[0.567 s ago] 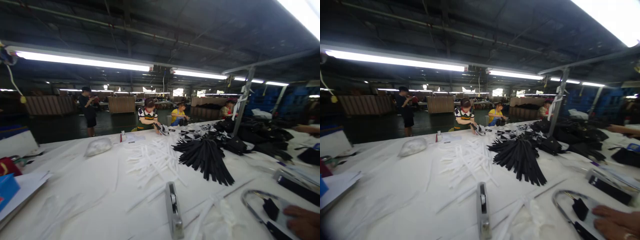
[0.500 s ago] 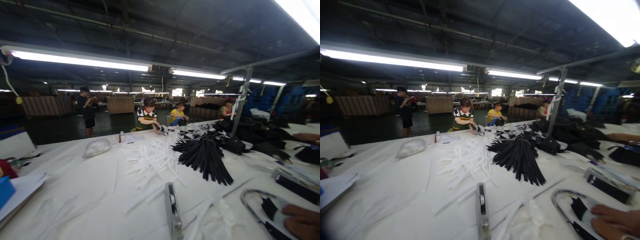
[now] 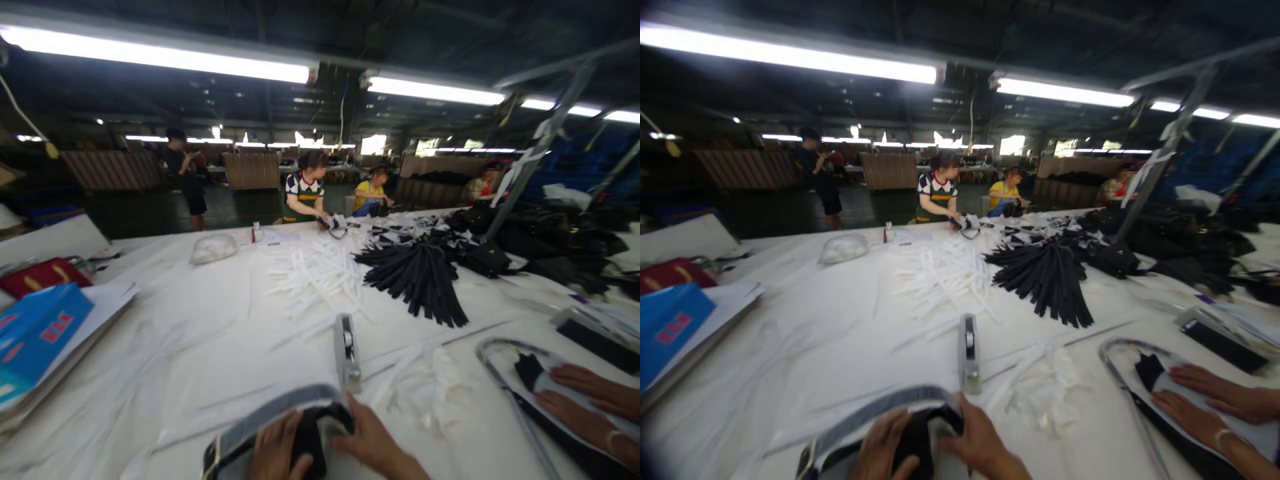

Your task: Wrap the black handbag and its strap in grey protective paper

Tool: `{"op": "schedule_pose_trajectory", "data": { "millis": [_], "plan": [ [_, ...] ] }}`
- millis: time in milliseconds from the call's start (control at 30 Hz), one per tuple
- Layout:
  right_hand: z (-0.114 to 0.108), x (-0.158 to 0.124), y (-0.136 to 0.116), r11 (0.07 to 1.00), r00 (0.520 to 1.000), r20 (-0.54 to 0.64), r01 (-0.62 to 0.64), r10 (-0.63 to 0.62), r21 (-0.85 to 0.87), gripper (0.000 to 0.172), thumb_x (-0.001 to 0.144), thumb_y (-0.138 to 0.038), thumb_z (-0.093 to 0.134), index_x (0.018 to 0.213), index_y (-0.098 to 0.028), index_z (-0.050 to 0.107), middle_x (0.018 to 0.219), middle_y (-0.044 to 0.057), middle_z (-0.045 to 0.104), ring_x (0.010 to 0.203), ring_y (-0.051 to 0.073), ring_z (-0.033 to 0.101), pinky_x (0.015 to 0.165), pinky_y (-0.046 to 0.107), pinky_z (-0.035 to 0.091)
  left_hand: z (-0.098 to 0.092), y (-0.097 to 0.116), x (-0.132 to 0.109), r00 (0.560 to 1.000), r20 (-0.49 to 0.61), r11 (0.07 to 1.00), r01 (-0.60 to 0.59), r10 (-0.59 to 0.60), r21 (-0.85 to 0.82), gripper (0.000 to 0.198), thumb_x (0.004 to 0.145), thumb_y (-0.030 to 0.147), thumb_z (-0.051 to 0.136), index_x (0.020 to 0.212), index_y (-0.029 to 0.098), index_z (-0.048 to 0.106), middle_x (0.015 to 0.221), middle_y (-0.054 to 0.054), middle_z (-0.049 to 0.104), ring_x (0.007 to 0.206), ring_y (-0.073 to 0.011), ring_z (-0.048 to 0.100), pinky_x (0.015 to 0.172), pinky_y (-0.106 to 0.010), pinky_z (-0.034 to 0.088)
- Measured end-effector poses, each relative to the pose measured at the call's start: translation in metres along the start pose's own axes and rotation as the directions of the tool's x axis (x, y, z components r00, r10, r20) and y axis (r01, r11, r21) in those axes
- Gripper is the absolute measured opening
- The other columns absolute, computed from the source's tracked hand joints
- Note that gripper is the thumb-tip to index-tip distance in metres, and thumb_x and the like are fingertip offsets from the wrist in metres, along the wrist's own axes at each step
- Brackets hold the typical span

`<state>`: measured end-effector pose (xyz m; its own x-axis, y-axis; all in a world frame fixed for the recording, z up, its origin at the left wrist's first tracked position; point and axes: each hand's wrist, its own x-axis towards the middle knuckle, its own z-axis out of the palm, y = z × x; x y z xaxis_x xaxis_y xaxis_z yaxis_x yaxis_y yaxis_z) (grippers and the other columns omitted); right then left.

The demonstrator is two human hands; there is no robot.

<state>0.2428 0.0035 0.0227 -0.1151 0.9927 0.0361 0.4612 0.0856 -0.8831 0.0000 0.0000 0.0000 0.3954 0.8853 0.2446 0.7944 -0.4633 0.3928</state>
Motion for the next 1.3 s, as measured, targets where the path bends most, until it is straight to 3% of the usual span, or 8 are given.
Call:
{"op": "schedule_pose_trajectory", "data": {
  "millis": [100, 333, 567, 700, 833, 967, 1167, 1300],
  "plan": [
    [0.001, 0.007, -0.005, 0.991, 0.974, 0.191, -0.116, 0.126, -0.06, 0.053, 0.067, -0.045, 0.071, 0.113, -0.022, 0.06, 0.094, 0.004, 0.071, 0.088, 0.025, 0.065, 0.084, 0.038, 0.052, -0.024, -0.004, -0.015, 0.996, -0.027, 0.989, 0.09, -0.088, 0.116, 0.038, 0.084, 0.029, 0.064, 0.121, 0.021, 0.059, 0.118, -0.009, 0.069, 0.11, -0.0273, 0.063, 0.098, -0.046, 0.05],
    [-0.016, 0.023, -0.01, 0.954, 0.882, 0.4, -0.296, 0.25, 0.056, 0.046, 0.078, -0.049, 0.065, 0.11, -0.017, 0.061, 0.102, 0.007, 0.071, 0.092, 0.024, 0.067, 0.077, 0.034, 0.054, -0.059, -0.006, 0.002, 0.958, 0.237, 0.986, 0.166, -0.162, 0.005, 0.028, 0.097, 0.032, 0.044, 0.117, 0.02, 0.06, 0.113, -0.006, 0.07, 0.104, -0.021, 0.065, 0.093, -0.036, 0.05],
    [-0.016, 0.009, 0.019, 0.816, 0.883, 0.146, -0.336, 0.447, -0.47, 0.036, 0.068, -0.03, 0.076, 0.099, -0.015, 0.064, 0.096, 0.014, 0.07, 0.099, 0.034, 0.063, 0.087, 0.048, 0.046, -0.026, -0.008, -0.025, 0.945, 0.31, 0.992, 0.121, -0.108, -0.021, 0.029, 0.085, 0.014, 0.06, 0.114, 0.021, 0.06, 0.121, -0.006, 0.066, 0.114, -0.0221, 0.06, 0.104, -0.041, 0.043],
    [0.002, 0.0, -0.003, 0.846, 0.956, 0.177, -0.111, 0.234, -0.522, 0.022, 0.084, -0.025, 0.061, 0.105, -0.02, 0.063, 0.106, 0.01, 0.066, 0.1, 0.025, 0.06, 0.091, 0.04, 0.043, -0.027, 0.005, -0.028, 0.938, 0.313, 0.987, 0.158, -0.148, -0.009, 0.019, 0.088, 0.013, 0.054, 0.104, 0.02, 0.062, 0.11, -0.006, 0.067, 0.107, -0.0228, 0.06, 0.097, -0.042, 0.044],
    [0.035, -0.009, -0.032, 0.903, 0.887, 0.46, 0.216, -0.023, -0.371, 0.013, 0.083, -0.02, 0.063, 0.095, -0.022, 0.066, 0.091, 0.003, 0.067, 0.085, 0.018, 0.061, 0.08, 0.029, 0.046, -0.031, 0.014, -0.029, 0.907, 0.367, 0.975, 0.223, -0.205, -0.005, 0.014, 0.09, 0.016, 0.052, 0.094, 0.021, 0.064, 0.097, -0.004, 0.066, 0.095, -0.0215, 0.059, 0.086, -0.038, 0.044],
    [0.059, -0.012, -0.038, 0.89, 0.868, 0.494, 0.19, 0.046, -0.416, 0.014, 0.076, -0.015, 0.067, 0.089, -0.019, 0.067, 0.087, 0.004, 0.067, 0.084, 0.019, 0.061, 0.078, 0.029, 0.046, -0.026, 0.013, -0.032, 0.89, 0.412, 0.974, 0.225, -0.198, -0.018, 0.018, 0.089, 0.015, 0.052, 0.098, 0.023, 0.065, 0.1, -0.005, 0.066, 0.098, -0.0219, 0.057, 0.088, -0.038, 0.04],
    [0.06, -0.009, -0.026, 0.936, 0.86, 0.49, 0.043, 0.143, -0.349, 0.009, 0.078, -0.019, 0.069, 0.086, -0.02, 0.072, 0.083, 0.002, 0.069, 0.078, 0.016, 0.063, 0.071, 0.025, 0.046, -0.018, 0.014, -0.033, 0.896, 0.403, 0.97, 0.232, -0.185, -0.07, 0.015, 0.089, 0.018, 0.055, 0.099, 0.024, 0.065, 0.099, -0.002, 0.066, 0.096, -0.0219, 0.056, 0.085, -0.039, 0.037],
    [0.062, -0.008, -0.025, 0.882, 0.847, 0.517, 0.145, 0.124, -0.448, 0.014, 0.083, -0.014, 0.06, 0.086, -0.02, 0.073, 0.082, 0.003, 0.069, 0.076, 0.016, 0.063, 0.07, 0.025, 0.044, -0.014, 0.015, -0.033, 0.899, 0.396, 0.969, 0.236, -0.19, -0.071, 0.013, 0.089, 0.02, 0.056, 0.097, 0.023, 0.065, 0.097, -0.003, 0.065, 0.096, -0.0219, 0.056, 0.085, -0.038, 0.036]
  ]
}}
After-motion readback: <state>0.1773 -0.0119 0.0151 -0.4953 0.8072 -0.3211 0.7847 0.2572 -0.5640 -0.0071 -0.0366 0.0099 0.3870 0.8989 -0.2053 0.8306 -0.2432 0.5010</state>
